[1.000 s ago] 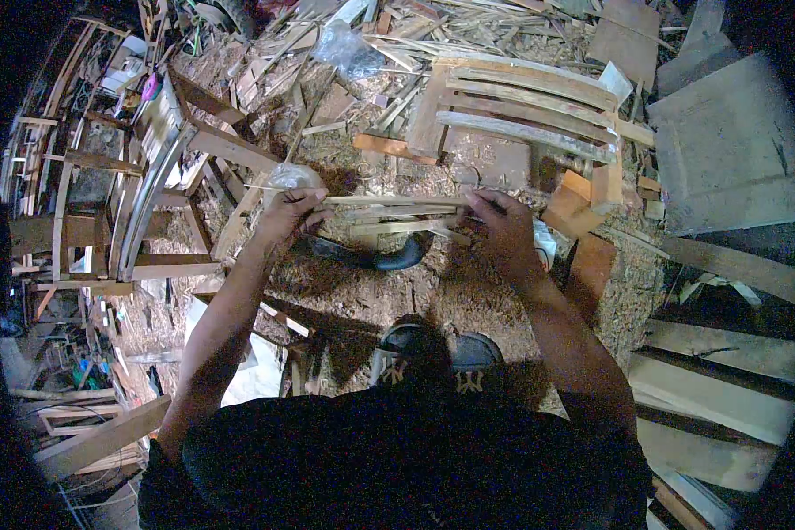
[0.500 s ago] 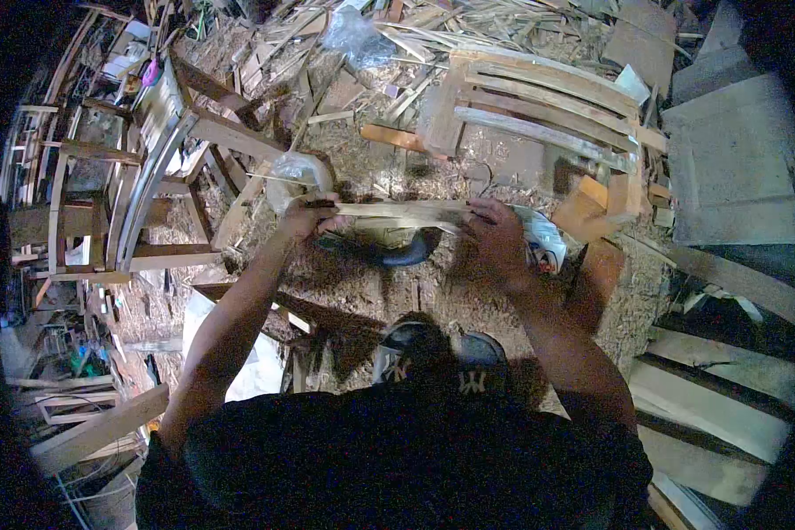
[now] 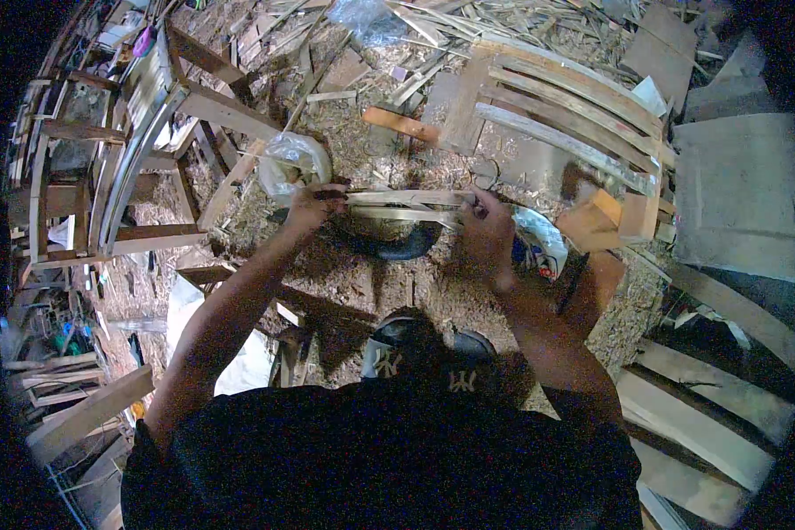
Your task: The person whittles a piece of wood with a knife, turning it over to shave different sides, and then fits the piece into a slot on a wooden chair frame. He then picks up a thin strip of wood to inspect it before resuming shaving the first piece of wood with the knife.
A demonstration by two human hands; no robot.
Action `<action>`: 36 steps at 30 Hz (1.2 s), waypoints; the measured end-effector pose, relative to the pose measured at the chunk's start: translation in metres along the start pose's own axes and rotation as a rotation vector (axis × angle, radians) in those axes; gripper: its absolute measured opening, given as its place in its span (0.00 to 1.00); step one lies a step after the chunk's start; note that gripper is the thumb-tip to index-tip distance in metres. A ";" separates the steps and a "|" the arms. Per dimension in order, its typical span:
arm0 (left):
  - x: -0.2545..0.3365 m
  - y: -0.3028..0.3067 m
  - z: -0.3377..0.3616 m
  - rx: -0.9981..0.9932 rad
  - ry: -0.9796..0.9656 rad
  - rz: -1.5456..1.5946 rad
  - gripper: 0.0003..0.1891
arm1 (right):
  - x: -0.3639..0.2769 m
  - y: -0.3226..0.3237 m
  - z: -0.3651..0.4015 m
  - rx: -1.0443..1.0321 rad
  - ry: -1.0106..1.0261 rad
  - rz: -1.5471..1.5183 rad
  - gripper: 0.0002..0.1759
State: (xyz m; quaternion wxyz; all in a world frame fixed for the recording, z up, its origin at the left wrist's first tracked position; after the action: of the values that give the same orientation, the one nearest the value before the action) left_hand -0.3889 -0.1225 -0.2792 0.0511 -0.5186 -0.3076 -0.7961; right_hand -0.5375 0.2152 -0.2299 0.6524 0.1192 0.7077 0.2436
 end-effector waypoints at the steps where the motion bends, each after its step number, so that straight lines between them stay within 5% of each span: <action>1: 0.001 -0.001 0.001 0.000 0.003 0.001 0.12 | 0.003 -0.005 0.000 -0.037 0.001 -0.009 0.22; 6: -0.015 -0.008 -0.002 0.008 0.195 -0.046 0.11 | -0.002 -0.004 -0.004 -0.108 0.005 -0.053 0.24; 10: -0.004 -0.012 -0.002 -0.010 0.058 0.148 0.11 | 0.008 -0.007 -0.006 -0.131 -0.015 -0.047 0.24; 12: -0.012 -0.014 -0.001 -0.070 0.262 0.103 0.16 | 0.018 -0.008 -0.006 -0.085 0.022 -0.006 0.24; 14: -0.004 -0.012 0.005 -0.061 0.261 0.100 0.16 | 0.036 -0.018 -0.002 -0.194 -0.127 -0.138 0.23; 19: -0.002 -0.006 0.006 -0.075 0.193 -0.152 0.16 | 0.010 0.001 0.002 -0.128 -0.062 -0.047 0.20; 24: -0.003 -0.010 0.009 -0.020 0.366 0.528 0.16 | -0.003 0.012 0.002 -0.117 -0.080 -0.043 0.18; 27: 0.013 -0.009 0.015 -0.022 0.415 0.625 0.15 | 0.008 0.012 -0.005 -0.055 -0.011 -0.095 0.18; 32: 0.025 -0.006 0.017 0.017 0.452 0.640 0.14 | 0.040 0.001 -0.010 -0.053 -0.250 -0.382 0.18; 36: 0.043 -0.004 0.022 0.068 0.433 0.630 0.14 | 0.008 0.017 -0.010 -0.008 -0.228 -0.322 0.18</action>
State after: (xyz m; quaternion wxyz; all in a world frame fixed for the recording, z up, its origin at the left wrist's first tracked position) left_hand -0.3925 -0.0969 -0.2374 0.3743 -0.4055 -0.1412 -0.8219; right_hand -0.5507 0.2320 -0.2281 0.7595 0.0286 0.6381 0.1237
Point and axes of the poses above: each hand's wrist, its own z-axis away from the middle knuckle, its own y-axis out of the back of the hand, x = y × z, the point moved 7 cm from there along -z, towards the middle knuckle, and after that the axes turned 11 degrees about x, right-handed, at the moved point
